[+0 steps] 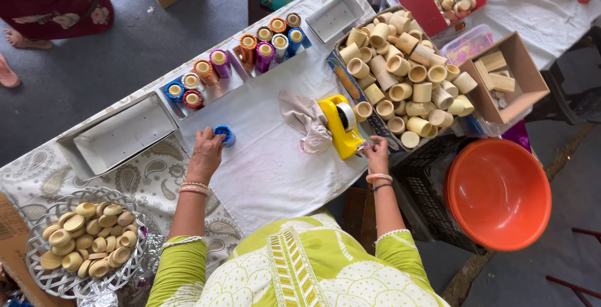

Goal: The person wraps small beige cups with colorful metallic foil. They pick up a cup, select a foil sheet from a box, wrap the cup, and place the finished item into a tray. The person also wipes the table surface with a cloth during the process.

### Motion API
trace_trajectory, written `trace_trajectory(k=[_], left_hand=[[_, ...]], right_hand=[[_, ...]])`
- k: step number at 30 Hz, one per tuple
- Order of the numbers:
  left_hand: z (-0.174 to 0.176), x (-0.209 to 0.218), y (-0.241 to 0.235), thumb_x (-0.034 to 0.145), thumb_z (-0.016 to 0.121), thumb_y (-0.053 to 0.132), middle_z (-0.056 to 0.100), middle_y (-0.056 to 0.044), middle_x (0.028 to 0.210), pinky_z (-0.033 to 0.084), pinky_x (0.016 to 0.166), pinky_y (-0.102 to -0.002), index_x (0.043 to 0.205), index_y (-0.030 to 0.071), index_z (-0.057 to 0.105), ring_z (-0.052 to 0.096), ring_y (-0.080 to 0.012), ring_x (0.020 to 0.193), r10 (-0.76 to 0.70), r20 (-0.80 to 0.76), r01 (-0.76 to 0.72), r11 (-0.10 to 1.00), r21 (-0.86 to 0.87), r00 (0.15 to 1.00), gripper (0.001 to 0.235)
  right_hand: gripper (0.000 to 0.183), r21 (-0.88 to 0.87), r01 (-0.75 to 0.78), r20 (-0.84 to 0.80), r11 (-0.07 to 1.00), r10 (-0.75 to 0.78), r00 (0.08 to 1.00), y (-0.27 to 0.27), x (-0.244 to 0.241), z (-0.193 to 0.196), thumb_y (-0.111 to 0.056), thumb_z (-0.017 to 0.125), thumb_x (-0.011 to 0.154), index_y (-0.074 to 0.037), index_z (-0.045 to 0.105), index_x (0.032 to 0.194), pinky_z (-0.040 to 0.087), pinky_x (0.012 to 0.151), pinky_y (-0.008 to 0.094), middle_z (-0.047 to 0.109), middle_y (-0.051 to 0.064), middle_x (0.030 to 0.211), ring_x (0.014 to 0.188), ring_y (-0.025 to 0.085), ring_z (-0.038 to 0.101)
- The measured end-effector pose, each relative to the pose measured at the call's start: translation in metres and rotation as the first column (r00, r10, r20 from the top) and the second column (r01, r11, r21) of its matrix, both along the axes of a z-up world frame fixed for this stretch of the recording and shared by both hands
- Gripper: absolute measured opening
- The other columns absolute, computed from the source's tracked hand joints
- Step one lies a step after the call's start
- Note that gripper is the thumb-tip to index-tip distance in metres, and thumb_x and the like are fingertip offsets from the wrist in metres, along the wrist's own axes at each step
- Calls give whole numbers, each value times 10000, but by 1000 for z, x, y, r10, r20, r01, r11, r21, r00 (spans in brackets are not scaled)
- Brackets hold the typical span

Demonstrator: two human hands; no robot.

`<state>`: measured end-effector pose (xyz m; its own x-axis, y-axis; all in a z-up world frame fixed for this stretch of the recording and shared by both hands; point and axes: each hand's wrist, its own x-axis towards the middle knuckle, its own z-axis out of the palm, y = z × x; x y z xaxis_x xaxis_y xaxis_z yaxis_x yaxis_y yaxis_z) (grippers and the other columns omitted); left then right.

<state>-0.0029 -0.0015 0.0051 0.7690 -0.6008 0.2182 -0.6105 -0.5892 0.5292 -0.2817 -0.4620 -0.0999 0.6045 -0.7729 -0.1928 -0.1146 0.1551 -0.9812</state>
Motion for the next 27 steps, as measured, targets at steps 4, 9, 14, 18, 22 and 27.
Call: trace_trajectory(k=[4, 9, 14, 18, 22, 27], left_hand=[[-7, 2, 1, 850, 734, 61, 578, -119, 1022, 497, 858, -435, 1053, 88, 724, 542, -347, 965, 24, 8, -24, 1000, -9, 1000, 205], [-14, 3, 0, 854, 712, 43, 569, -133, 1055, 482, 886, -440, 1074, 59, 701, 531, -358, 981, -3, -16, 2, 999, -32, 1000, 221], [-5, 1, -1, 854, 727, 72, 557, -133, 1062, 483, 903, -437, 1142, 58, 653, 532, -356, 999, 14, -31, -15, 999, -35, 999, 298], [-7, 2, -3, 834, 750, 102, 554, -131, 1080, 484, 924, -432, 1183, 52, 607, 538, -349, 1008, 19, -40, -20, 999, -28, 999, 381], [-10, 2, -2, 838, 759, 107, 548, -134, 1081, 493, 935, -420, 1113, 46, 636, 548, -335, 1033, 43, -48, -45, 999, -29, 998, 308], [-7, 3, -2, 837, 772, 124, 540, -131, 1056, 507, 930, -403, 1059, 19, 722, 558, -308, 1013, 41, -52, -43, 999, -24, 998, 250]], right_hand=[[297, 17, -19, 71, 1000, 18, 997, -8, -11, -32, -38, 667, 984, -65, 478, 1212, 591, 792, 304, 608, 45, 985, 865, 142, 642], [189, 182, 15, 201, 983, -52, 978, -4, -21, -47, -75, 652, 1012, -44, 525, 1148, 603, 905, 346, 632, 67, 1064, 953, 172, 663], [136, 245, 10, 254, 970, -74, 964, 1, -23, -60, -101, 646, 1031, -53, 549, 1113, 577, 930, 351, 654, 76, 1083, 960, 187, 656], [107, 264, 8, 302, 965, -91, 949, 4, -22, -65, -134, 639, 1046, -70, 576, 1105, 553, 914, 332, 663, 44, 1067, 940, 177, 643], [106, 242, 2, 315, 970, -80, 946, 10, -19, -60, -156, 632, 1055, -83, 578, 1110, 556, 944, 324, 654, 22, 1064, 963, 141, 633], [127, 206, 2, 310, 978, -68, 948, 17, -17, -53, -196, 613, 1076, -93, 545, 1107, 533, 941, 299, 626, 16, 1072, 955, 129, 614]])
